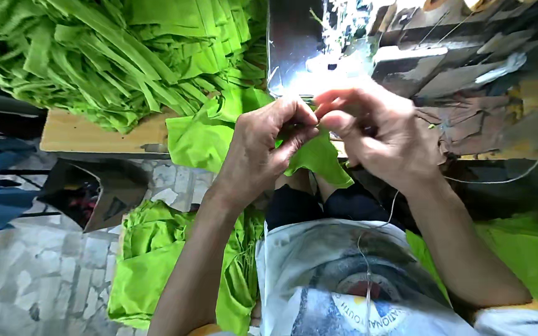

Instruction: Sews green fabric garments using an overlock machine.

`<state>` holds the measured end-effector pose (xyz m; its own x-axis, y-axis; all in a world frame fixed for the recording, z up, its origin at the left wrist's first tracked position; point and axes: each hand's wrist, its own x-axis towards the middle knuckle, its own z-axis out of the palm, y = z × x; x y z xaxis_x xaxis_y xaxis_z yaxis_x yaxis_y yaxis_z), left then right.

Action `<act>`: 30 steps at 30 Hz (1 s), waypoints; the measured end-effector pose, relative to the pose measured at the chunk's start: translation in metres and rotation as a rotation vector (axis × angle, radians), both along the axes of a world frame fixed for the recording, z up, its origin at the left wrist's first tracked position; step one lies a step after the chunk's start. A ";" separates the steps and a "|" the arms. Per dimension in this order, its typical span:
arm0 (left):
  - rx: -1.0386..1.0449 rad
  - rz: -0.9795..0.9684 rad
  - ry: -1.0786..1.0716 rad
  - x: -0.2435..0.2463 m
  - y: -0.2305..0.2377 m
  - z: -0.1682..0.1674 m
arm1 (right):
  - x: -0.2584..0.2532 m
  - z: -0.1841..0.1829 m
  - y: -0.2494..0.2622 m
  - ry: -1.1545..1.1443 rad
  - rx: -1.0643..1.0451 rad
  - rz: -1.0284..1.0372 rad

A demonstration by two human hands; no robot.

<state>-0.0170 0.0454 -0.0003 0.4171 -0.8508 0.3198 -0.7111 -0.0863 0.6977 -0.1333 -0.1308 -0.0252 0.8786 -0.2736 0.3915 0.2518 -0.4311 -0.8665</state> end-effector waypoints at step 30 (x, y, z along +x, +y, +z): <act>-0.030 0.177 0.100 -0.005 -0.002 -0.012 | 0.001 -0.038 0.016 -0.094 -0.007 0.075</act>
